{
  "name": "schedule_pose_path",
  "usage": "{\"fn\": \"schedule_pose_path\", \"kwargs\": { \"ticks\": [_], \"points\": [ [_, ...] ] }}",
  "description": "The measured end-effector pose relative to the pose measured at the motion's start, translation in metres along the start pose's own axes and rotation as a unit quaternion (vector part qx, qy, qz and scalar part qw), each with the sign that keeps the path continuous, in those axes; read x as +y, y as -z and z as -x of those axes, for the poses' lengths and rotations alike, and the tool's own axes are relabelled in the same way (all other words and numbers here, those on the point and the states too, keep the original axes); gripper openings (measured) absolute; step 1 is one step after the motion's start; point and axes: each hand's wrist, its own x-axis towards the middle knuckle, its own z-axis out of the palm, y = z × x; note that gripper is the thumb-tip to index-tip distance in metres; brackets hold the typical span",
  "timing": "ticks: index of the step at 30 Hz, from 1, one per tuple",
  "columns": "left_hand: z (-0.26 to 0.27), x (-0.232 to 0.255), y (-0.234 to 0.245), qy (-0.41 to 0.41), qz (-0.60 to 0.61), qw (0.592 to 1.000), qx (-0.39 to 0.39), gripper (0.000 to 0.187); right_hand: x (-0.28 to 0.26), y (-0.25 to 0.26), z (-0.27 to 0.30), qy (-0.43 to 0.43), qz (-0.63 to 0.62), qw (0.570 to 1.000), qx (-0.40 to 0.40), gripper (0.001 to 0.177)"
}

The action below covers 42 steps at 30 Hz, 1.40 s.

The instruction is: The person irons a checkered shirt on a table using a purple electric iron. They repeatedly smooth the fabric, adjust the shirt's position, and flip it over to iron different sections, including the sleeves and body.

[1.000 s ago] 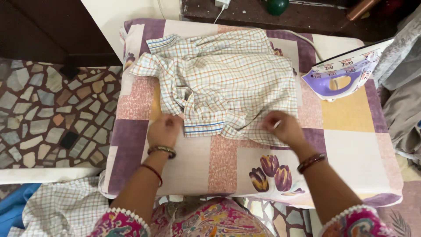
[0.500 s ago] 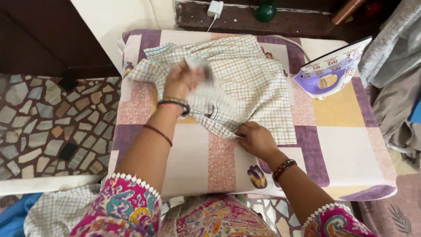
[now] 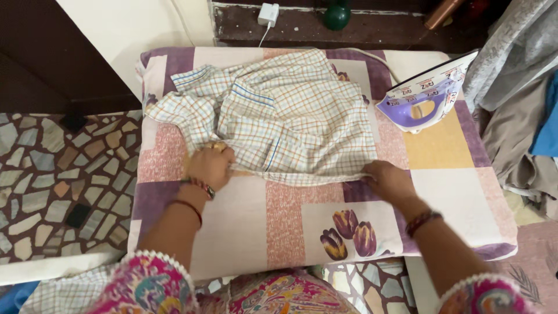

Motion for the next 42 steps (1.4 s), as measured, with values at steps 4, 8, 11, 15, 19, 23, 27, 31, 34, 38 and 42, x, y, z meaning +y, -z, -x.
{"fn": "schedule_pose_path", "kwargs": {
  "ticks": [4, 8, 11, 15, 19, 23, 27, 31, 34, 38, 42],
  "points": [
    [-0.089, -0.047, 0.035, 0.097, -0.124, 0.985, -0.071, 0.034, 0.019, 0.058, -0.092, -0.070, 0.187, 0.976, -0.092, 0.033],
    [-0.159, -0.070, 0.165, 0.085, -0.006, 0.928, 0.362, 0.023, 0.027, 0.180, -0.133, -0.007, 0.036, 0.913, 0.407, 0.011],
    [-0.144, -0.067, 0.233, -0.037, 0.059, 0.916, 0.394, 0.026, 0.022, 0.228, -0.120, 0.052, 0.068, 0.871, 0.484, 0.011],
    [-0.086, -0.047, 0.222, -0.088, 0.006, 0.930, 0.357, 0.030, 0.018, 0.191, -0.085, 0.054, 0.032, 0.874, 0.482, 0.011],
    [-0.026, -0.027, 0.161, -0.145, 0.082, 0.947, 0.273, 0.032, 0.010, 0.112, -0.039, -0.032, -0.050, 0.939, 0.338, 0.023],
    [0.016, -0.013, 0.095, -0.119, 0.094, 0.963, 0.224, 0.025, 0.000, 0.047, 0.002, -0.072, -0.070, 0.952, 0.291, 0.025],
    [0.064, -0.003, 0.056, -0.096, 0.142, 0.968, 0.181, 0.023, -0.003, 0.008, 0.044, -0.068, -0.073, 0.961, 0.259, 0.028],
    [0.108, 0.011, 0.041, -0.063, 0.133, 0.982, 0.117, 0.023, 0.002, -0.007, 0.073, -0.058, -0.068, 0.967, 0.240, 0.016],
    [0.137, 0.025, 0.040, -0.061, 0.120, 0.987, 0.084, 0.022, 0.007, -0.005, 0.089, -0.015, -0.072, 0.972, 0.221, 0.013],
    [0.154, 0.045, 0.053, -0.029, 0.094, 0.992, 0.074, 0.012, 0.013, 0.011, 0.096, 0.005, -0.061, 0.980, 0.187, 0.014],
    [0.138, 0.069, 0.050, -0.009, 0.084, 0.988, 0.128, 0.010, -0.018, 0.024, 0.074, 0.039, -0.170, 0.953, 0.248, 0.034]
  ]
}}
